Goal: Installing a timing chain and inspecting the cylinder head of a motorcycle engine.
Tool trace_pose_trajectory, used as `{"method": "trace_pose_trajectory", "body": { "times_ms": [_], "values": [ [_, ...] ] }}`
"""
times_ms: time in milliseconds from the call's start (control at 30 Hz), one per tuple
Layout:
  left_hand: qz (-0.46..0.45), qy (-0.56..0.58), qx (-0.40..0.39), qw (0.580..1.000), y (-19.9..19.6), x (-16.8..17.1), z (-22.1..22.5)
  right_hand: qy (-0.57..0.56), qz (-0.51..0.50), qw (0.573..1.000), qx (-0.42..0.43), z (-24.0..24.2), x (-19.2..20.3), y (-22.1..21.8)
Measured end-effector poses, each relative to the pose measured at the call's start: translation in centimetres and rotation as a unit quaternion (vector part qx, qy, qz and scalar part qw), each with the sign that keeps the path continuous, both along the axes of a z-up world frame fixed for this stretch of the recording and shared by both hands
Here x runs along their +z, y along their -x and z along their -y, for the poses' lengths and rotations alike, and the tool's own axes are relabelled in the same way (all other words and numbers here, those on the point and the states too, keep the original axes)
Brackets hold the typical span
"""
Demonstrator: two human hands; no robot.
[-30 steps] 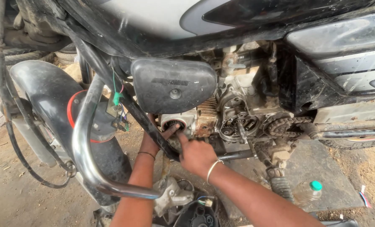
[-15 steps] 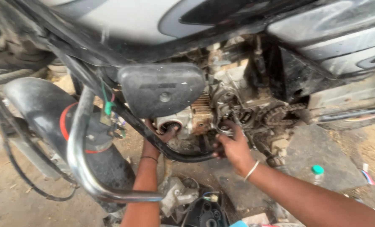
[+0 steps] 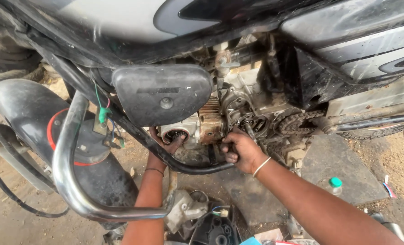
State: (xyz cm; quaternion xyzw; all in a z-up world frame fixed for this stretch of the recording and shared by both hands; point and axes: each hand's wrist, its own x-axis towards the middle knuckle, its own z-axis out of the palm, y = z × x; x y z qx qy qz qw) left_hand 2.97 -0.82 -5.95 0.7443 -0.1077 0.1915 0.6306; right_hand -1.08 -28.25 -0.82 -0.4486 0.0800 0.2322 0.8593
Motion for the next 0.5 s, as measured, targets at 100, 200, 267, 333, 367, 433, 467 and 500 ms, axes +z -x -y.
{"method": "trace_pose_trajectory", "body": {
  "times_ms": [100,200,267,333,367,433,467,500],
  "values": [
    [-0.016,0.034,-0.029,0.999,0.0,0.0,-0.1,0.047,-0.012,0.998,-0.026,-0.4,-0.1,-0.2],
    [-0.055,0.048,-0.036,0.997,0.1,0.0,-0.2,0.109,0.006,0.993,-0.054,-0.7,0.0,0.0],
    [-0.053,0.025,-0.026,0.998,-0.1,-0.2,-0.2,0.188,0.021,0.979,-0.074,-0.8,-0.1,0.0],
    [-0.05,0.031,-0.029,0.998,0.0,-0.3,-0.1,0.25,0.041,0.965,-0.072,-1.3,0.7,0.6],
    [-0.048,0.037,-0.031,0.998,-0.1,-0.3,-0.2,0.31,0.061,0.946,-0.07,-1.6,1.1,0.8],
    [-0.056,0.021,-0.018,0.998,-0.1,-0.4,-0.2,0.306,0.114,0.941,-0.091,-2.0,-0.4,0.8],
    [-0.066,0.007,-0.005,0.998,-0.1,-0.5,-0.3,0.302,0.164,0.932,-0.112,-2.3,-1.2,0.8],
    [-0.065,0.006,-0.006,0.998,0.1,-0.1,-0.2,0.302,0.164,0.932,-0.113,-2.3,-1.4,0.8]
  ]
}}
